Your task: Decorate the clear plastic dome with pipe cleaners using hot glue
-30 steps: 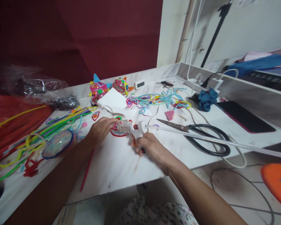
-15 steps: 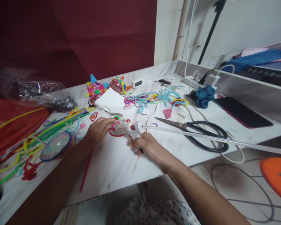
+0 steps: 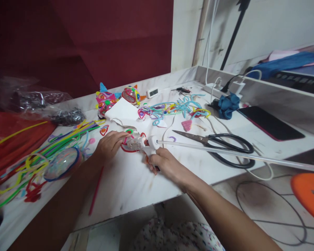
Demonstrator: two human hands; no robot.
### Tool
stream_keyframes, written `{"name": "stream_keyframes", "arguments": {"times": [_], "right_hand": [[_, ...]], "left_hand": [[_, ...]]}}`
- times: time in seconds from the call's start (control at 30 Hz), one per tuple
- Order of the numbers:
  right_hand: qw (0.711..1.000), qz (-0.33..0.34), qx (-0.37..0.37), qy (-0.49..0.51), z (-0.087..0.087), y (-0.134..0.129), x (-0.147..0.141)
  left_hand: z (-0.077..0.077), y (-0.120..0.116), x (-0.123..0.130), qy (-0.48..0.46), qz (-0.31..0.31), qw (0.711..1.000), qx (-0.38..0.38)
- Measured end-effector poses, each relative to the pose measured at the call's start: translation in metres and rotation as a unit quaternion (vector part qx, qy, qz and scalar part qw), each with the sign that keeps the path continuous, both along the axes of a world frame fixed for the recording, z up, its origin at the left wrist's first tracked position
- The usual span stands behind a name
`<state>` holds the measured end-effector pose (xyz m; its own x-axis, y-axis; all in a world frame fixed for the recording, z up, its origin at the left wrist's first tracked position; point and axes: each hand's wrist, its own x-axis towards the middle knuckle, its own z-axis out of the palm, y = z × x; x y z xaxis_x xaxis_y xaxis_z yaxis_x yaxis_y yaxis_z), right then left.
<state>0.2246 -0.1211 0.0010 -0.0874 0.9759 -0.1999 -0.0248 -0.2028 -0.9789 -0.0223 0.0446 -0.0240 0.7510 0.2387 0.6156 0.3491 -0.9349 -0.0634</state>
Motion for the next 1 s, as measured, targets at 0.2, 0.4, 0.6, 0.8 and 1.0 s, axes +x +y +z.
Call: {"name": "stream_keyframes", "arguments": {"times": [0.2, 0.4, 0.6, 0.8, 1.0], "right_hand": [[1.000, -0.004, 0.012, -0.003, -0.0005, 0.0000, 0.0001], [1.000, -0.006, 0.013, 0.017, -0.0010, -0.0003, 0.0007], [0.999, -0.010, 0.011, 0.037, -0.0009, -0.0008, 0.0025], [0.999, -0.004, 0.011, 0.037, -0.0005, -0.0012, 0.0031], [0.999, -0.004, -0.009, 0.040, -0.0004, 0.0001, 0.0008]], "left_hand": [[-0.0008, 0.0009, -0.0007, 0.006, 0.014, 1.000, -0.003], [-0.0038, 0.0039, -0.0031, 0.017, 0.024, 0.999, -0.020], [-0.0056, 0.0052, -0.0043, 0.017, 0.024, 0.999, -0.018], [-0.0037, 0.0045, -0.0043, 0.021, 0.033, 0.999, -0.021], [-0.0026, 0.0040, -0.0039, 0.020, 0.031, 0.999, -0.018]]}}
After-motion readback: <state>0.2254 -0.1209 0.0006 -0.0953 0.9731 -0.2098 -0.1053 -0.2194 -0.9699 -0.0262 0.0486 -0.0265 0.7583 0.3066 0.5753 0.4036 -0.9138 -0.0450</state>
